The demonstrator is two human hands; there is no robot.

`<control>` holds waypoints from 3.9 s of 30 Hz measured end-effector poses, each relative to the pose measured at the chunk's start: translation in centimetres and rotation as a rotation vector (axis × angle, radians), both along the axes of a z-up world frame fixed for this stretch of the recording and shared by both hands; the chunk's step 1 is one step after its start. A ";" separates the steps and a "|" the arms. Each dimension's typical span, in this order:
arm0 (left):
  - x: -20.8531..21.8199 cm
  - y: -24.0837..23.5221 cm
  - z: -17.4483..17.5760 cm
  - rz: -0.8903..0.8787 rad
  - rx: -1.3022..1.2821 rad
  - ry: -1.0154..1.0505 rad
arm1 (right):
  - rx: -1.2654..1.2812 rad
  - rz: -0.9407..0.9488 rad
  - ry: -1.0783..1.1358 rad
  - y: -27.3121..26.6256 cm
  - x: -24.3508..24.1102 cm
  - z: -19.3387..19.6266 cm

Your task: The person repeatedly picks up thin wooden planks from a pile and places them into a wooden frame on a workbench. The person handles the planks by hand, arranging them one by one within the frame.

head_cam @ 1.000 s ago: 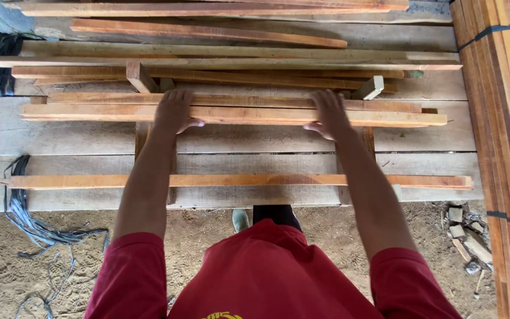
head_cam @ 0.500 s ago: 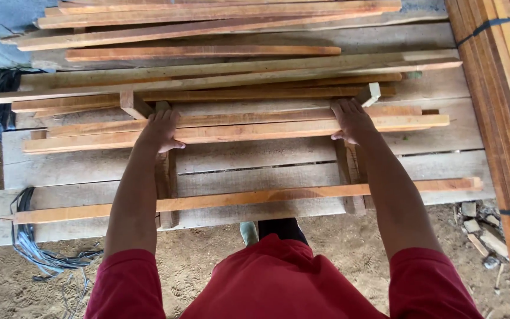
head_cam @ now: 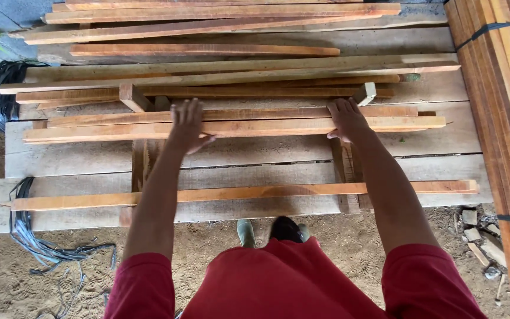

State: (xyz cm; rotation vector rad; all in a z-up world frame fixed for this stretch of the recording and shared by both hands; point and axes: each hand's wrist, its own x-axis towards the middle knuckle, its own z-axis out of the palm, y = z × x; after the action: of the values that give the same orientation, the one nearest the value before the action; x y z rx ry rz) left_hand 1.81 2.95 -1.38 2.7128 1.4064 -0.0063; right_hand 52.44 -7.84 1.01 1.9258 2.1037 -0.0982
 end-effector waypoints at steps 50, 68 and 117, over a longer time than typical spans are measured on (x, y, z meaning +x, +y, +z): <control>27.3 -5.7 -1.4 0.084 0.032 0.056 | -0.130 0.077 0.258 -2.5 18.5 0.6; 25.9 -4.0 -2.2 -0.024 -0.122 -0.066 | -0.204 -0.556 -0.017 1.7 7.9 -8.8; -4.9 -7.1 -7.4 0.843 -0.032 -0.996 | 0.640 -1.024 0.903 -7.4 -7.1 -4.1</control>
State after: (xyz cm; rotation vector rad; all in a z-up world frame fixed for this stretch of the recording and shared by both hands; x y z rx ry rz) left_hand -3.05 -4.16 -8.82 1.4206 1.8766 1.1353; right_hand 45.37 -15.23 -3.08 3.7096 1.2599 -0.6661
